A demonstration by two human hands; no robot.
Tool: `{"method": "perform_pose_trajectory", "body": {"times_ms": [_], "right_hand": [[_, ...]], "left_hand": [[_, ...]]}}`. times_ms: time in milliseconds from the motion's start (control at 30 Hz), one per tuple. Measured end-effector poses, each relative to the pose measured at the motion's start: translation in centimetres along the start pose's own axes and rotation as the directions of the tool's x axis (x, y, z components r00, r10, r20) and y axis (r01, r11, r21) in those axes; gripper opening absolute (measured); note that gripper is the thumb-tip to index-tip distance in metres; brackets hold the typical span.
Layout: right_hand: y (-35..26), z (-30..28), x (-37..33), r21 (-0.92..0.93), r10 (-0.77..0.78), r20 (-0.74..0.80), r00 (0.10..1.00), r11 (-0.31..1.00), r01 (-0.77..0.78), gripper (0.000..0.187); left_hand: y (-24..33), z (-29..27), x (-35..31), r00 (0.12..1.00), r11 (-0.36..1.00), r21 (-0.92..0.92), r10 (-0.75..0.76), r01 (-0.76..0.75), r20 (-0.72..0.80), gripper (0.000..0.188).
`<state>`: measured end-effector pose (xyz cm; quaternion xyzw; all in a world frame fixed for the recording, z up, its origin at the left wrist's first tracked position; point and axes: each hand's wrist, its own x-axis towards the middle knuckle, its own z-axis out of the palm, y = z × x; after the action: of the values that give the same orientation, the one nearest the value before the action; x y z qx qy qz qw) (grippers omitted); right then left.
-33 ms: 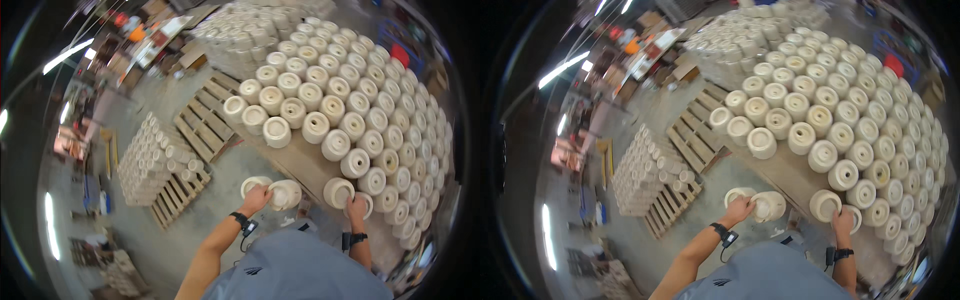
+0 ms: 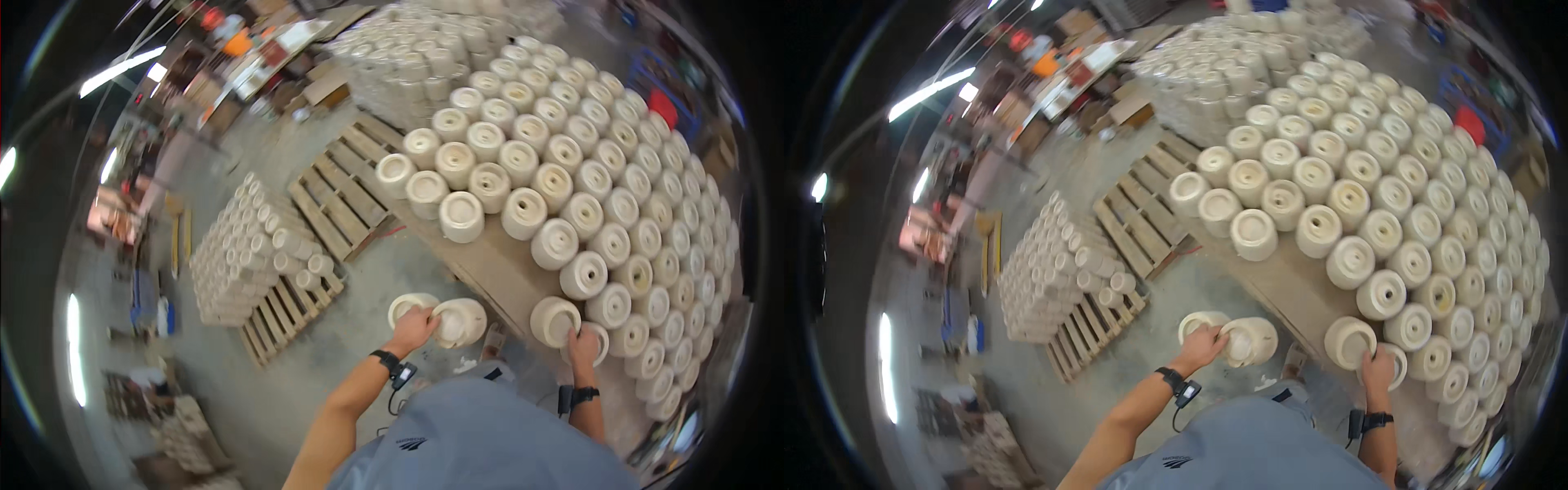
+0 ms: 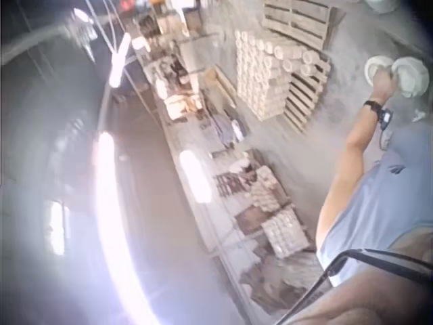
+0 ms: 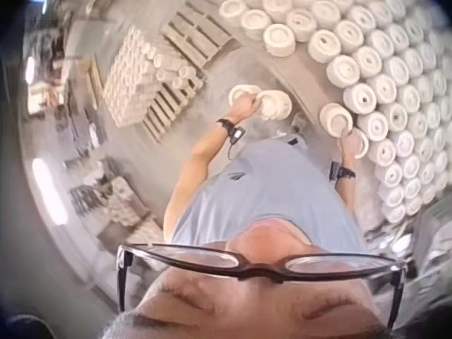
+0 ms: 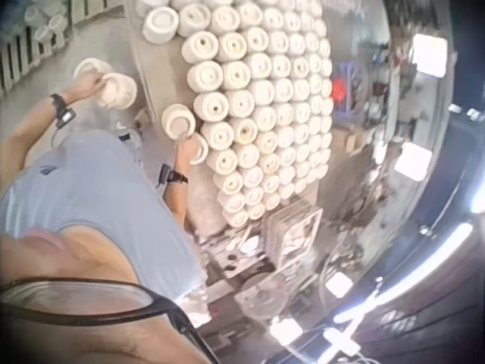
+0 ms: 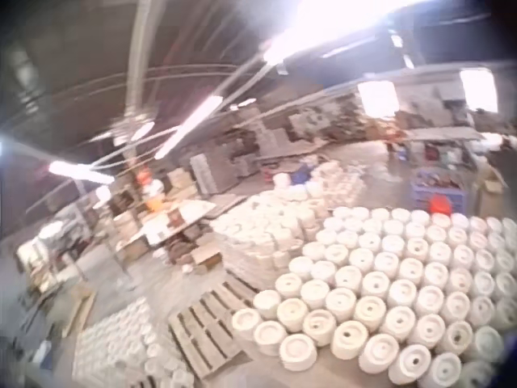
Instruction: The recorder uses a mallet and a pneumatic nailer to assemble or secure wooden components, then moves and stacks finished wooden bowls in a workshop environment.
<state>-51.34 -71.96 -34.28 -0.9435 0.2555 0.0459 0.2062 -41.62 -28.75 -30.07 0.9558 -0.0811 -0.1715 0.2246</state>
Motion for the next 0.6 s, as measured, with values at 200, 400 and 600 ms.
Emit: {"method": "perform_pose_trajectory", "body": {"times_ms": [200, 400, 600], "right_hand": [[-2.0, 1.8, -3.1, -0.23, -0.119, 0.087, 0.989, 0.964, 0.136, 0.037], [-8.9, 7.7, -9.8, -0.249, -0.229, 0.159, 0.96, 0.932, 0.263, 0.038], [-20.1, 17.2, -12.4, -0.225, -0.273, 0.445, 0.853, 0.888, 0.402, 0.042]], "left_hand": [[-14.3, 1.3, -14.8, 0.899, 0.906, -0.093, -0.422, 0.413, -0.12, 0.04], [-29.4, 6.9, -32.3, 0.744, 0.758, -0.168, -0.651, 0.63, -0.148, 0.041], [-37.9, 14.1, -47.1, 0.443, 0.451, -0.346, -0.89, 0.823, -0.107, 0.044]]}}
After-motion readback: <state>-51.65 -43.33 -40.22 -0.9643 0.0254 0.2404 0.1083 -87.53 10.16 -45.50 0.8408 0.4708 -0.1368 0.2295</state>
